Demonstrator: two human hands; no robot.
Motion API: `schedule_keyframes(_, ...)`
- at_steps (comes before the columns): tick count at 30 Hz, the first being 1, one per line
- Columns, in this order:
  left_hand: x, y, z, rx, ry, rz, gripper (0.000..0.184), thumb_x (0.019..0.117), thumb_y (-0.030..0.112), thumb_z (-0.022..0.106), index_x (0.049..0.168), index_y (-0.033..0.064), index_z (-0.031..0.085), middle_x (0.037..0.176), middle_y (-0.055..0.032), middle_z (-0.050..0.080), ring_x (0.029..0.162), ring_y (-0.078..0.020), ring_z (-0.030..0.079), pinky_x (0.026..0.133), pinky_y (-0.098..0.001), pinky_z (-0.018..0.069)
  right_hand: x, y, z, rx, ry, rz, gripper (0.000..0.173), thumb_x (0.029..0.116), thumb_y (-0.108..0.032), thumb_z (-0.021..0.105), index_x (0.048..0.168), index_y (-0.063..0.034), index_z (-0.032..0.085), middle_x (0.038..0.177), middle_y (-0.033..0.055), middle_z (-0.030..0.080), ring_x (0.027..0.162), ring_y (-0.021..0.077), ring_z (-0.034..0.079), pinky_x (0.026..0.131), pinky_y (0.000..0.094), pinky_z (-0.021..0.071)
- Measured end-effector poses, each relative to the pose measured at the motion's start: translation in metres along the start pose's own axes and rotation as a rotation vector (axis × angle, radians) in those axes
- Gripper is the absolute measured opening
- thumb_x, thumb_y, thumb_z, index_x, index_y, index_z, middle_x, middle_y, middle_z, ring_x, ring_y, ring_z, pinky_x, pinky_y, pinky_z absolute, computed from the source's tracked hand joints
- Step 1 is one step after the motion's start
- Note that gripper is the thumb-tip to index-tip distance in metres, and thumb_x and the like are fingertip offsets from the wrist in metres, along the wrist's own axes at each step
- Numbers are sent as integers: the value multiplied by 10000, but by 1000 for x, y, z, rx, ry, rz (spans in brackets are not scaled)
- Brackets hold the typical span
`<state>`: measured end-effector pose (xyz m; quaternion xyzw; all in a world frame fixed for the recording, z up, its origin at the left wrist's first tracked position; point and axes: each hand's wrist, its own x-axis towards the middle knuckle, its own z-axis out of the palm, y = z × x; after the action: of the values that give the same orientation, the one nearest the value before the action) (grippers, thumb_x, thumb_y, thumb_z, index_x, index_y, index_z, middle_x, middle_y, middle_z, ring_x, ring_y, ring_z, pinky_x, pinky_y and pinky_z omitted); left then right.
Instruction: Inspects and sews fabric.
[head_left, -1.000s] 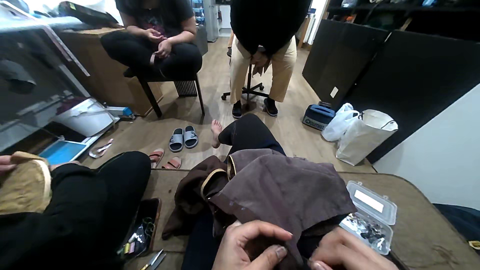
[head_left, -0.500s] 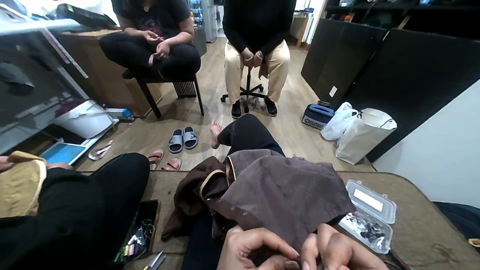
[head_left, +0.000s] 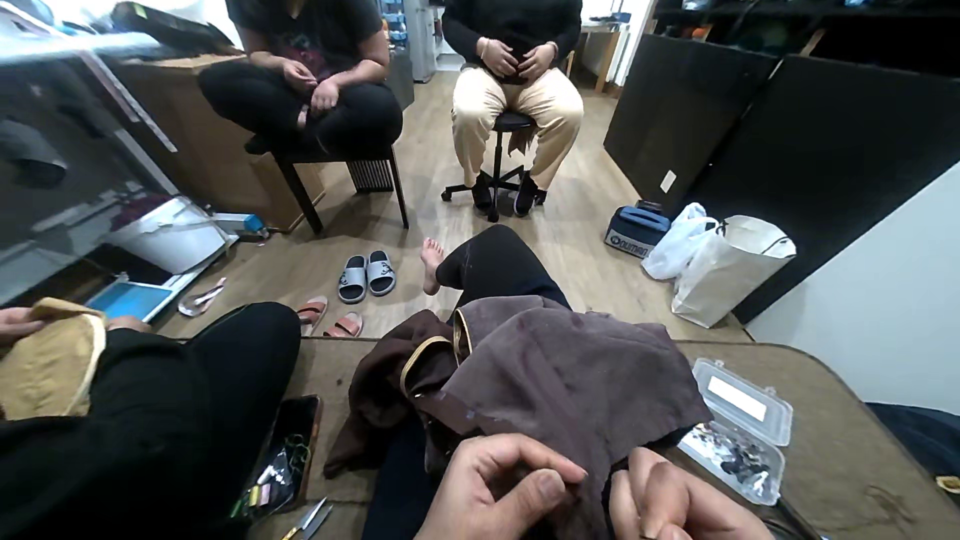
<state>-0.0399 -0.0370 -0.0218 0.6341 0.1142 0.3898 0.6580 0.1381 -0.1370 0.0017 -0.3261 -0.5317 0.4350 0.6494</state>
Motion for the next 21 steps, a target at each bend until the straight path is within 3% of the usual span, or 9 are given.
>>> schedule_keyframes(1, 1, 1, 1, -65, 23, -38, 202, 1003, 206, 647, 1073, 59, 767, 1002, 61, 765, 890, 25, 690, 805, -186, 577, 0, 1, -1, 4, -8, 3, 189, 1052, -275, 585, 951, -155, 690, 905, -81, 631, 811, -15, 605, 706, 163, 509)
schedule_keyframes(3, 2, 4, 4, -98, 61, -84, 137, 922, 81, 731, 1048, 46, 774, 978, 48, 775, 863, -2, 713, 783, -206, 599, 0, 6, 0, 28, -15, 13, 193, 1056, -269, 570, 950, -158, 688, 908, -79, 627, 810, -13, 600, 699, 166, 502)
schedule_keyframes(6, 2, 4, 9, -104, 96, -140, 183, 842, -59, 754, 1001, 31, 738, 928, 31, 755, 796, -19, 704, 723, -212, 600, -2, 11, 2, 62, -34, 21, 199, 1064, -266, 557, 959, -153, 682, 915, -76, 623, 819, -11, 601, 709, 167, 505)
schedule_keyframes(12, 1, -5, 15, -163, 319, 24, 294, 801, -1, 817, 902, 173, 602, 862, 106, 654, 733, 46, 630, 655, -150, 559, -3, 13, 1, -96, -32, -4, 228, 1057, -258, 578, 898, -113, 655, 862, -56, 593, 806, -17, 568, 720, 161, 471)
schedule_keyframes(15, -1, -2, 17, -161, 330, 79, 269, 828, 34, 813, 935, 185, 619, 877, 121, 671, 765, 53, 641, 698, -150, 570, -4, 8, 1, -127, -34, -8, 237, 1053, -272, 590, 889, -111, 651, 853, -59, 585, 811, -17, 564, 730, 162, 466)
schedule_keyframes(18, 2, -5, 9, -182, 223, 20, 133, 927, 65, 719, 989, 168, 664, 939, 108, 679, 823, 36, 641, 746, -163, 561, -6, 9, 0, -76, -26, -32, 200, 1056, -264, 584, 932, -131, 669, 893, -62, 612, 837, -5, 599, 744, 171, 504)
schedule_keyframes(21, 2, 2, 9, -210, 195, -60, 168, 992, 32, 612, 1130, 117, 658, 1063, 69, 694, 882, -2, 660, 770, -205, 572, -5, 11, -1, -94, -46, -69, 197, 1057, -275, 578, 943, -143, 669, 914, -63, 619, 887, 4, 614, 798, 187, 517)
